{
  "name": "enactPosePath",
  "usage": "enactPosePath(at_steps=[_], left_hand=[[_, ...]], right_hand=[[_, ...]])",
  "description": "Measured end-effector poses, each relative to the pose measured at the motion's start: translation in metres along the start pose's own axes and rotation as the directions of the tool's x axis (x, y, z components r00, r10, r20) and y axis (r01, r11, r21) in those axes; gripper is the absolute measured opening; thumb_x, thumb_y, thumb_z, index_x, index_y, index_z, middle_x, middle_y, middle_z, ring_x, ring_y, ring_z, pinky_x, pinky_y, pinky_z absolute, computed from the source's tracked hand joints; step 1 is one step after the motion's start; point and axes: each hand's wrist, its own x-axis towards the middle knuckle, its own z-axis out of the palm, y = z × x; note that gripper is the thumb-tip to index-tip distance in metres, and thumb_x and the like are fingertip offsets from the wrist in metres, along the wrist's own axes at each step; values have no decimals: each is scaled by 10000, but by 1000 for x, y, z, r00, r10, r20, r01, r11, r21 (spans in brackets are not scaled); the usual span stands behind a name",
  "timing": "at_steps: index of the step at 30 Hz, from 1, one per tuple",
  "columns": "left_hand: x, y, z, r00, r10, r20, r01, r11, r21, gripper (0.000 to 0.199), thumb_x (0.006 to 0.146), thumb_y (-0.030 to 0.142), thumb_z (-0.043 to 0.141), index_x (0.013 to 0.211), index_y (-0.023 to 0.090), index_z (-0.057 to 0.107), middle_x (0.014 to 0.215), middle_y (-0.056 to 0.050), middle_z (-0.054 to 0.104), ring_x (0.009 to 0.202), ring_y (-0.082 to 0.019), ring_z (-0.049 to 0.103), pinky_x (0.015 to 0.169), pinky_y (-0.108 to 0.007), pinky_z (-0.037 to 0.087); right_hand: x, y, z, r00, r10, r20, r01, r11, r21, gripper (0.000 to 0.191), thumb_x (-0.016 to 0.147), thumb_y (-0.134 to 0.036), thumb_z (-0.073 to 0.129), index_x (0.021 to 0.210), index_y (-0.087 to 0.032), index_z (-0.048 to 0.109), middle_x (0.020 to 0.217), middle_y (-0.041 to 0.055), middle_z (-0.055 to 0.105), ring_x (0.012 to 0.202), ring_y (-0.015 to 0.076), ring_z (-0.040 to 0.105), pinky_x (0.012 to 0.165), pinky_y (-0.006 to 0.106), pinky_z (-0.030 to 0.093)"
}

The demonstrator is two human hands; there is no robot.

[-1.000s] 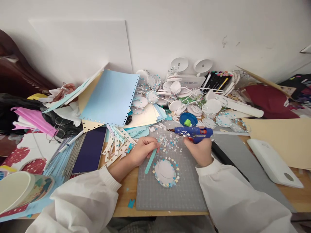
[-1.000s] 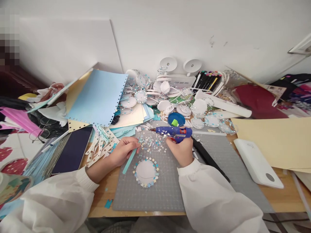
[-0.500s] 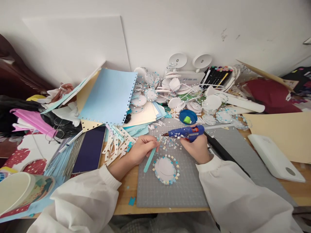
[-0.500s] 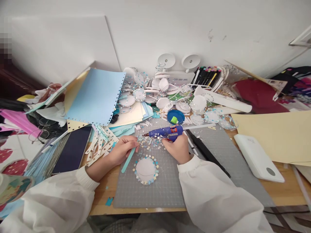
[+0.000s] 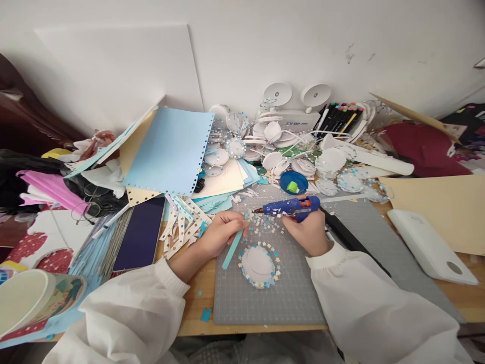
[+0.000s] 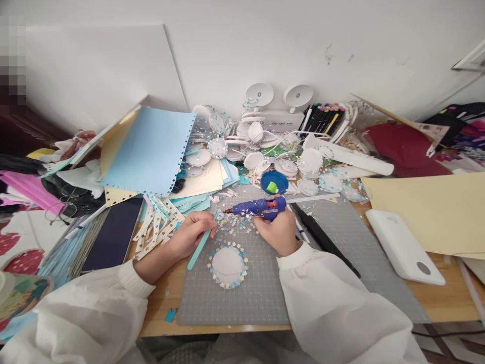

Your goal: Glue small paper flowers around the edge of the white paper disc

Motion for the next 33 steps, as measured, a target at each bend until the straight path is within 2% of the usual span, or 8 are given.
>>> enactPosePath(at_steps=[2, 4, 8, 11, 18, 26, 33], left_hand=[[0, 0, 0, 1000, -5, 16, 4, 1000, 16, 292, 766, 280, 563, 508, 142, 580, 324, 77, 313, 327, -51, 247, 394, -226, 166], [0, 0, 0, 1000, -11, 26, 10, 999, 33, 285, 771, 273, 564, 517, 143, 579, 326, 79, 318, 324, -50, 246, 389, -225, 162], [-1, 0, 0, 999, -14, 30, 12, 998, 64, 283, 782, 264, 557, 527, 143, 578, 328, 80, 327, 324, -49, 249, 389, -222, 167], [-1, 0, -1, 999, -3, 37, -1, 996, 89, 290, 791, 256, 552, 527, 140, 580, 332, 78, 330, 335, -48, 259, 405, -218, 193], [-1, 1, 0, 999, -15, 36, 12, 997, 82, 287, 785, 250, 562, 519, 141, 570, 337, 82, 324, 327, -43, 246, 396, -218, 168], [-1, 1, 1, 999, -22, 35, 19, 997, 78, 287, 772, 272, 573, 515, 141, 569, 342, 80, 322, 325, -43, 242, 381, -215, 152], [-1, 2, 1, 999, -32, 32, 29, 996, 88, 290, 767, 289, 576, 517, 143, 572, 347, 79, 325, 323, -44, 242, 379, -216, 152]], right_hand=[[-1, -1, 0, 1000, -10, 7, 10, 1000, 1, 236, 589, -233, 633, 809, -212, 548, 587, -10, 593, 511, 195, 577, 574, 337, 505], [-1, -2, 0, 1000, -23, 0, 23, 999, 33, 237, 596, -223, 622, 818, -211, 541, 603, -10, 593, 515, 187, 579, 574, 332, 509], [1, -3, -1, 996, -33, -81, 40, 995, 89, 178, 615, -198, 602, 769, -218, 514, 613, -1, 567, 588, 192, 590, 613, 330, 518], [2, -3, -1, 995, -37, -98, 47, 994, 100, 142, 630, -183, 592, 720, -227, 491, 615, -1, 549, 646, 198, 595, 664, 338, 524], [0, 3, 0, 995, -68, -68, 74, 993, 87, 258, 621, -183, 624, 871, -185, 560, 671, 18, 612, 688, 221, 631, 700, 353, 533], [-1, 8, 1, 999, -29, -30, 31, 996, 78, 258, 624, -162, 615, 878, -184, 574, 637, 11, 639, 631, 217, 648, 733, 358, 540], [-1, 11, 1, 1000, -4, 0, 4, 997, 72, 262, 637, -176, 605, 896, -187, 571, 706, 52, 674, 721, 255, 676, 745, 385, 545]])
